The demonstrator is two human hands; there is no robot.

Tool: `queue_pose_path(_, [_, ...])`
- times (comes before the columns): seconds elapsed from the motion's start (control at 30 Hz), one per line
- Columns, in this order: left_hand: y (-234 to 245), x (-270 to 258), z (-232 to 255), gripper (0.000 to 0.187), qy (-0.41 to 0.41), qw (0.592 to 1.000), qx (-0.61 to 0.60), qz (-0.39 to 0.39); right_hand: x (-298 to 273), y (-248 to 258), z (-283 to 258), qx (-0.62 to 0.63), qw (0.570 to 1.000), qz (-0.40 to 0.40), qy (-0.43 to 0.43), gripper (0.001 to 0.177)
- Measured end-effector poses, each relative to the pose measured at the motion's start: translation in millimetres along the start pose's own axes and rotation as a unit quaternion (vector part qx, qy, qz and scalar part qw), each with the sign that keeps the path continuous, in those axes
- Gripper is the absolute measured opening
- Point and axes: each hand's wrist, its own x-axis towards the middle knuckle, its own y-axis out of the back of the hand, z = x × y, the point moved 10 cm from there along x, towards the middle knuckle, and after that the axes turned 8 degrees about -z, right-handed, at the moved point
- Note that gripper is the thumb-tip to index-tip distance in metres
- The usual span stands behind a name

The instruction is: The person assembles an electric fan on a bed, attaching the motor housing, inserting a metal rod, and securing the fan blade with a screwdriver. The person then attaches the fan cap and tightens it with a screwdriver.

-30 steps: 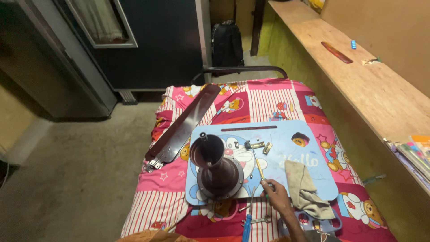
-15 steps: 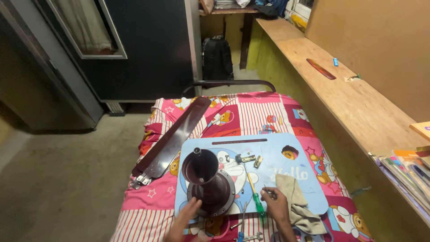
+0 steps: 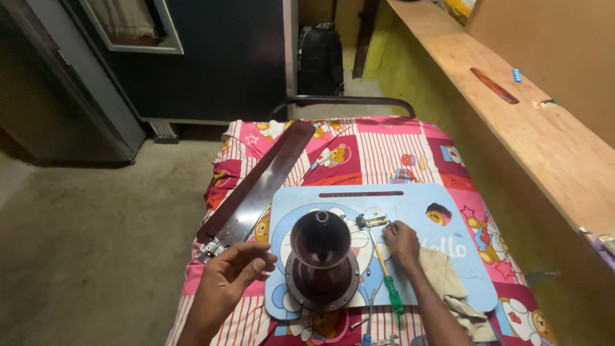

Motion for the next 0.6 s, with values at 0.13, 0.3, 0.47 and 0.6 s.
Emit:
queue_pose_path(0.13, [19.1, 5.9, -30.5, 0.031, 0.026, 0.999, -0.026, 0.018, -23.4, 24.4, -42.1, 0.178, 0.983, 0.014, 0.034, 0.029])
queue_pose_path(0.3, [-34.2, -0.8, -44.5, 0.039, 0.024, 0.990, -0.066, -0.119, -126.5, 103.4, -134.8, 0.308, 0.944, -0.034, 0.111, 0.020])
queue_pose_path(0.47, [-115.7, -22.9, -51.1, 0.058, 0.069, 0.955, -0.200, -0.209, -241.7, 140.3, -247.9, 0.347, 0.858, -0.170, 0.339, 0.022])
queue_pose_path(0.6, [-120.5, -32.0, -44.2, 0.054, 0.043, 0.981, -0.140, -0.128, -279.8, 120.6, -279.7, 0.224, 0.885, -0.197, 0.359, 0.027])
